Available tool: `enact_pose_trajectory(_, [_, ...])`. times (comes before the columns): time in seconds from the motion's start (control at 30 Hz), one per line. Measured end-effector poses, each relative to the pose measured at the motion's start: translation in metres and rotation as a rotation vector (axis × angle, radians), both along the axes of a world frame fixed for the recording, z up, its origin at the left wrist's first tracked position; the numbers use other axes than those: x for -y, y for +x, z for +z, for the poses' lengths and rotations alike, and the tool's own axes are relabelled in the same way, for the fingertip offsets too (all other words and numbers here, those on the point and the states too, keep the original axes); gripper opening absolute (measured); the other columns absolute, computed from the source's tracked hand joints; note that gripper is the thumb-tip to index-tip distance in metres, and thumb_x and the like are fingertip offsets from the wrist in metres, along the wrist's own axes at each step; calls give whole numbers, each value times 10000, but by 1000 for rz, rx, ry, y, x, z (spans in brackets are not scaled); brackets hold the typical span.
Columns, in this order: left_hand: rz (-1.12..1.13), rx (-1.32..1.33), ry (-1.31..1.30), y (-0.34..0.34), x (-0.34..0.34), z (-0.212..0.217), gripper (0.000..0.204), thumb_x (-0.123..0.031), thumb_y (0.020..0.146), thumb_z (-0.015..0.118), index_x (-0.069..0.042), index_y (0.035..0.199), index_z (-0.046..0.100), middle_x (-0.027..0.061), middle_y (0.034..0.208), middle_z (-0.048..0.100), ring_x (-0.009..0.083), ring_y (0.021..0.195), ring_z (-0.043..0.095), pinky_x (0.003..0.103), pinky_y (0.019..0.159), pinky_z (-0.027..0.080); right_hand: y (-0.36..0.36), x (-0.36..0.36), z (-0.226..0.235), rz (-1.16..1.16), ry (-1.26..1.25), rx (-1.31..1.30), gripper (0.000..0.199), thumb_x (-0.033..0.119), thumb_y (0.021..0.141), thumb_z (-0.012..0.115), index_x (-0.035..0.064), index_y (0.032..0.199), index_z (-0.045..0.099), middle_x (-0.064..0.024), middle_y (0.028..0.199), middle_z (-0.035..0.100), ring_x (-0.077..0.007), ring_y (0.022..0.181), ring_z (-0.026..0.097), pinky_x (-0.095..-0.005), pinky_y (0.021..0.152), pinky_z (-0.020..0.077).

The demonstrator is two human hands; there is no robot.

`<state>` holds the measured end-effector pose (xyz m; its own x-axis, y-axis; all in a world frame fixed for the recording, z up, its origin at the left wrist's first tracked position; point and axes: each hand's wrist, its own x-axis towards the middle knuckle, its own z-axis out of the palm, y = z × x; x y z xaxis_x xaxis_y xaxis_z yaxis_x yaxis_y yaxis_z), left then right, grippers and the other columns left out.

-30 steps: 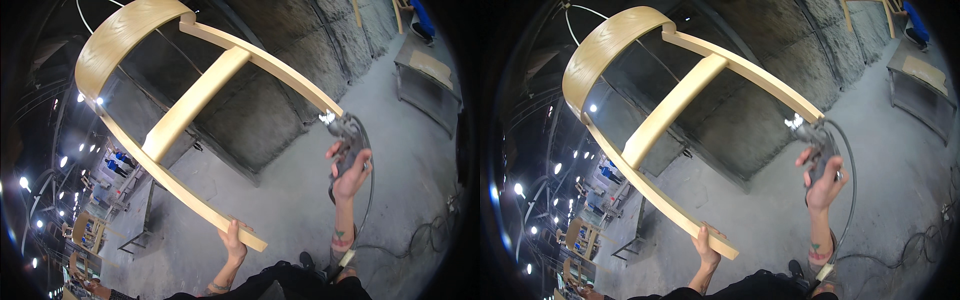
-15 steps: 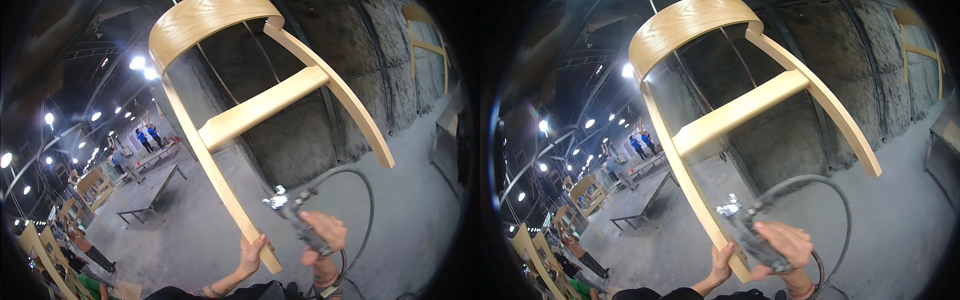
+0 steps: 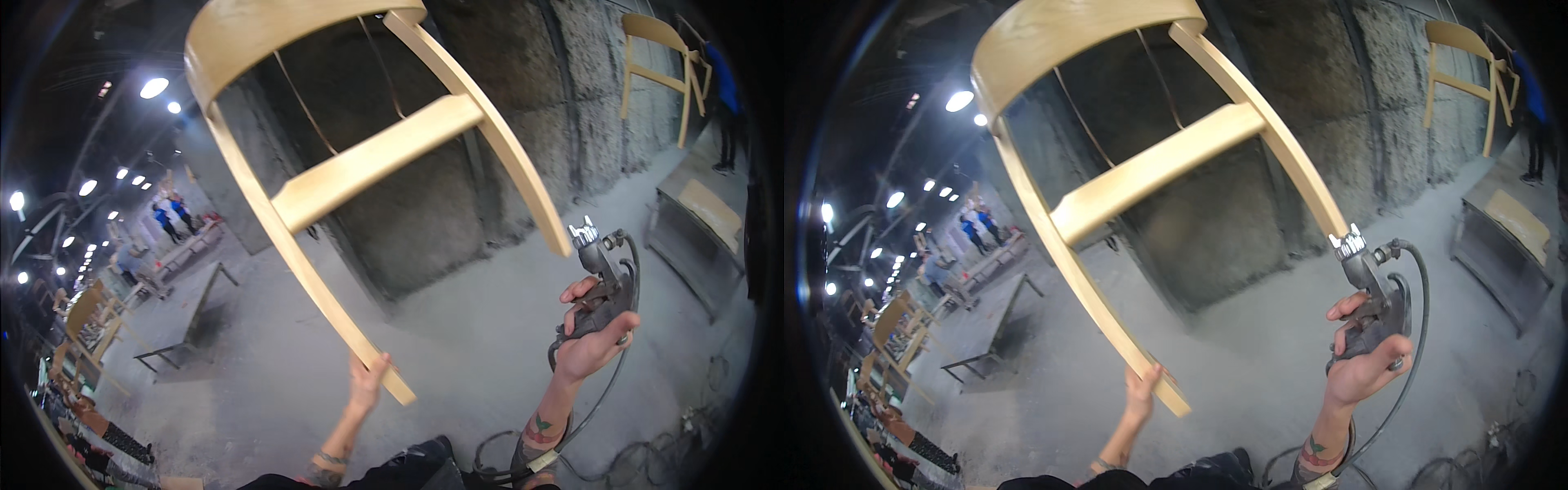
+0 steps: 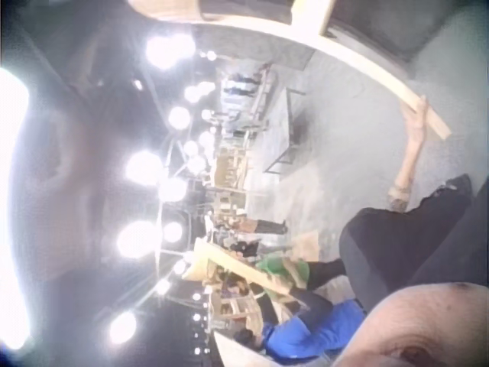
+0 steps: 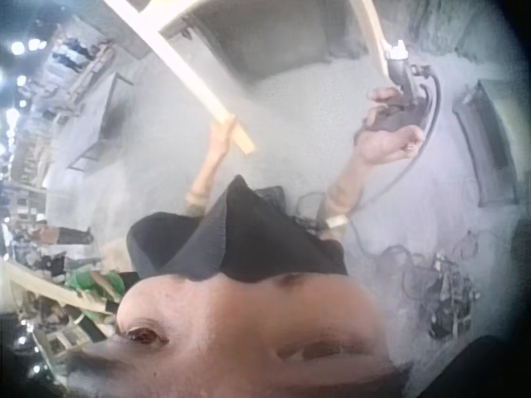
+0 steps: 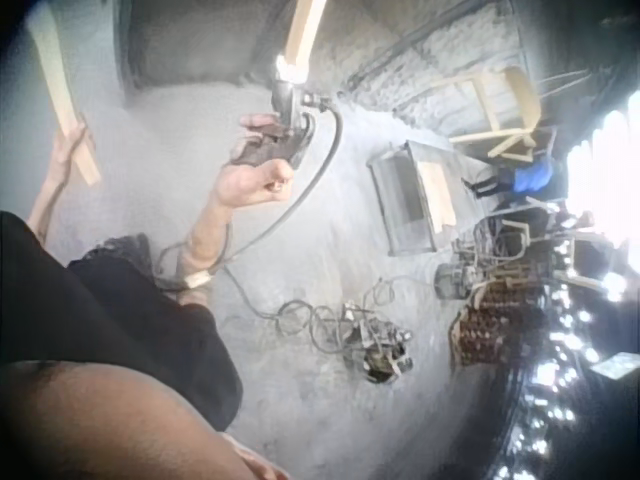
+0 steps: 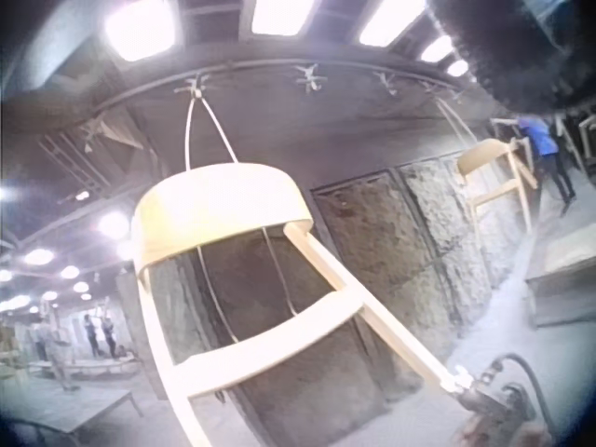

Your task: The person uses a spray gun to apply a light-colored finish to a wooden chair frame suspended from hooks. They rotate the chair by hand to coat all sides, then hand it off to a coworker and receive another chair to repeat the process.

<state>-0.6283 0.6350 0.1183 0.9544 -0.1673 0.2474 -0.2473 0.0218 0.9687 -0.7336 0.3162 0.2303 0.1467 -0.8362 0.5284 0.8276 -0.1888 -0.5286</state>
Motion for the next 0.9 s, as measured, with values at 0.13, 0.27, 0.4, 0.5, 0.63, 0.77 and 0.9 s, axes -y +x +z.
enact_pose_trajectory(0.13, [-45,14,206,95,-18,-7,580,-266,915,801,25,1288,465,136,997,660,217,893,690,354,831,566,-12,7,18,-13,-169,-316,885,732,1007,426,-127,1003,638,-144,693,666,-127,492,557,-220,395,319])
enact_pose_trajectory(0.27, [-54,78,276,199,-24,-14,609,-274,863,845,25,1274,509,100,989,687,189,995,651,363,895,533,11,-8,51,300,-447,-369,872,716,1009,454,-119,990,707,-119,653,674,-89,433,512,-207,396,344])
enact_pose_trajectory(0.4, [-90,104,229,290,-21,-23,628,-264,845,860,18,1286,512,74,977,681,189,1002,645,360,906,528,59,-5,99,311,-551,-600,851,690,1034,422,-111,1074,707,-116,656,676,-93,454,553,-203,392,350])
enact_pose_trajectory(0.5, [-108,142,225,344,-26,-33,651,-259,834,870,8,1305,510,82,976,671,193,1004,647,355,891,535,87,0,123,78,-412,-607,763,657,1066,360,-35,1060,682,-100,672,653,-97,494,597,-196,360,330])
enact_pose_trajectory(0.63, [-139,187,172,401,-29,-43,676,-266,826,876,9,1321,506,102,987,664,201,999,648,367,880,543,106,25,150,-278,-344,-691,695,662,1053,413,19,1014,673,-52,694,645,-71,515,586,-194,360,293])
enact_pose_trajectory(0.77, [-120,214,183,436,-25,-51,702,-293,810,884,19,1314,508,122,997,663,214,986,650,379,874,546,111,45,170,-510,-352,-791,646,653,1040,462,52,969,686,-28,698,638,-44,542,571,-193,375,286])
enact_pose_trajectory(0.9, [-95,258,226,456,-23,-59,713,-318,800,889,26,1299,513,132,1005,668,225,964,656,382,857,545,110,21,188,-571,-466,-861,664,665,1041,435,48,970,668,-22,702,623,-38,526,544,-185,371,260])
